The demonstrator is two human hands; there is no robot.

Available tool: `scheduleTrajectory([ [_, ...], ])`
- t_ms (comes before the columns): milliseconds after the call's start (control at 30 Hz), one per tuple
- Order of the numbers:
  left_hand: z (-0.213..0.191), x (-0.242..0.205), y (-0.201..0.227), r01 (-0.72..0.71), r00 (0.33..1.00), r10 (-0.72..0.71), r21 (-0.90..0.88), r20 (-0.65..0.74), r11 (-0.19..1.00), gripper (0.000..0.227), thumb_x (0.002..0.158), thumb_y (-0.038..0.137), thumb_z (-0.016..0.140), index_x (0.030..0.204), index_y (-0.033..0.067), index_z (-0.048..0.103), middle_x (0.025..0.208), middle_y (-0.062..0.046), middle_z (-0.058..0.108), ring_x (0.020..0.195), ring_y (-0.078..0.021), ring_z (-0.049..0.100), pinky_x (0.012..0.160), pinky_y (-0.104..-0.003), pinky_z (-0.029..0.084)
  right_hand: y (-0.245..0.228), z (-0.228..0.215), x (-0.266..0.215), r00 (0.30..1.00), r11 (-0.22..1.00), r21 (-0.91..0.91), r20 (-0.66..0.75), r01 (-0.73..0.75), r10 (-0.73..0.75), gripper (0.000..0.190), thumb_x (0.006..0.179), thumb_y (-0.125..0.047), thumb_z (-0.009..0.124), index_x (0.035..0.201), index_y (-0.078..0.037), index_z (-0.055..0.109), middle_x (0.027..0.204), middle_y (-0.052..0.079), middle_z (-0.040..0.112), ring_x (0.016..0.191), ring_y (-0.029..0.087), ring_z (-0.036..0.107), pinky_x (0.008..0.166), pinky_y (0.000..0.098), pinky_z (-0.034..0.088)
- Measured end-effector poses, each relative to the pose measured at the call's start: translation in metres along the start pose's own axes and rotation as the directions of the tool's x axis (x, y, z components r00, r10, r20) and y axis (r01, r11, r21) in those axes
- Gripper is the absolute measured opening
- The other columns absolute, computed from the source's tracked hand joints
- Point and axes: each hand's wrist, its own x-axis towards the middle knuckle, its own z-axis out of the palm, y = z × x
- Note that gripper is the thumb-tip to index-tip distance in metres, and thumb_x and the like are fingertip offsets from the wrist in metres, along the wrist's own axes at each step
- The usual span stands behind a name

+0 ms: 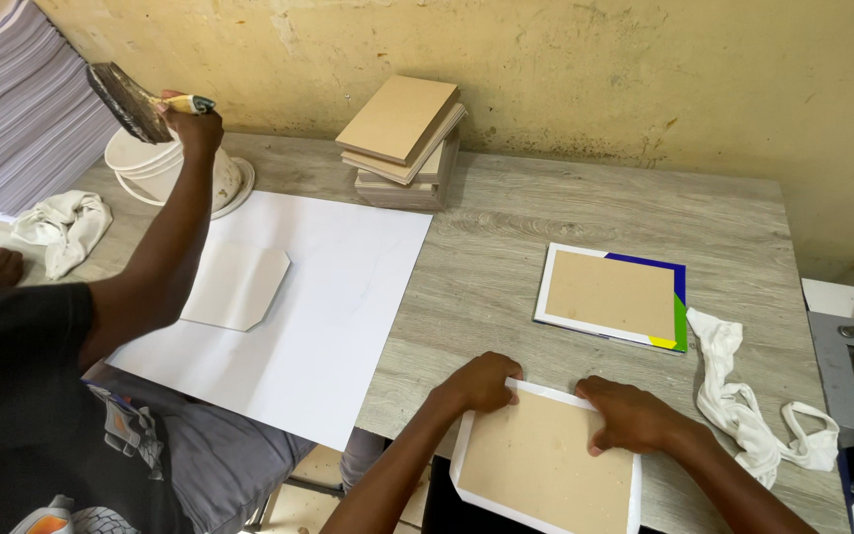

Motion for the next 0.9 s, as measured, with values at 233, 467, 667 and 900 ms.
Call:
scheduleTrajectory([
  [233,0.009,0.035,-0.027,-0.17,0.92,0.214,0.158,-0.329,0.973,0.016,0.09,0.014,0.079,0.103,0.0142,0.069,0.108,-0.005,0.066,0.105,-0.0276,0.059,0.088,-0.04,0.047,0.038,0.013,0.037,0.966,0.982,0.069,-0.182,-0.173,0.183,0.063,0.071,-0.045,0.095,0.121,-0.025,0.062,0.127,-0.008,0.068,0.115,0.018,0.065,0.09,0.0352,0.049],
  [467,0.045,-0.029,-0.001,-0.064,0.567,0.493,0.561,-0.66,0.825,0.051,0.105,0.061,0.056,0.133,0.0208,0.069,0.177,-0.016,0.027,0.162,-0.0567,0.017,0.129,-0.069,0.019,0.039,0.099,0.019,0.768,0.936,-0.324,-0.632,-0.135,-0.108,0.042,0.091,-0.032,0.073,0.125,-0.009,0.066,0.117,0.006,0.065,0.106,0.033,0.065,0.095,0.0494,0.054],
  [667,0.108,-0.02,0.064,-0.142,0.8,0.37,0.45,-0.473,0.881,0.068,0.11,0.033,0.036,0.172,0.0047,0.029,0.172,-0.037,0.029,0.162,-0.0507,0.022,0.133,-0.056,0.011,-0.001,0.15,0.011,0.497,0.818,-0.41,-0.849,-0.403,-0.18,0.06,0.092,-0.013,0.047,0.149,0.004,0.055,0.139,0.021,0.062,0.135,0.037,0.06,0.12,0.0459,0.049],
  [900,0.092,-0.025,0.082,-0.245,0.684,0.515,0.503,-0.516,0.829,0.061,0.103,0.02,0.052,0.159,-0.0029,0.051,0.145,-0.021,0.063,0.139,-0.0437,0.051,0.131,-0.059,0.024,0.081,0.139,-0.04,0.585,0.998,-0.042,-0.811,-0.036,-0.012,0.065,0.093,-0.046,0.07,0.145,-0.008,0.066,0.15,0.015,0.067,0.144,0.035,0.059,0.126,0.0448,0.044],
])
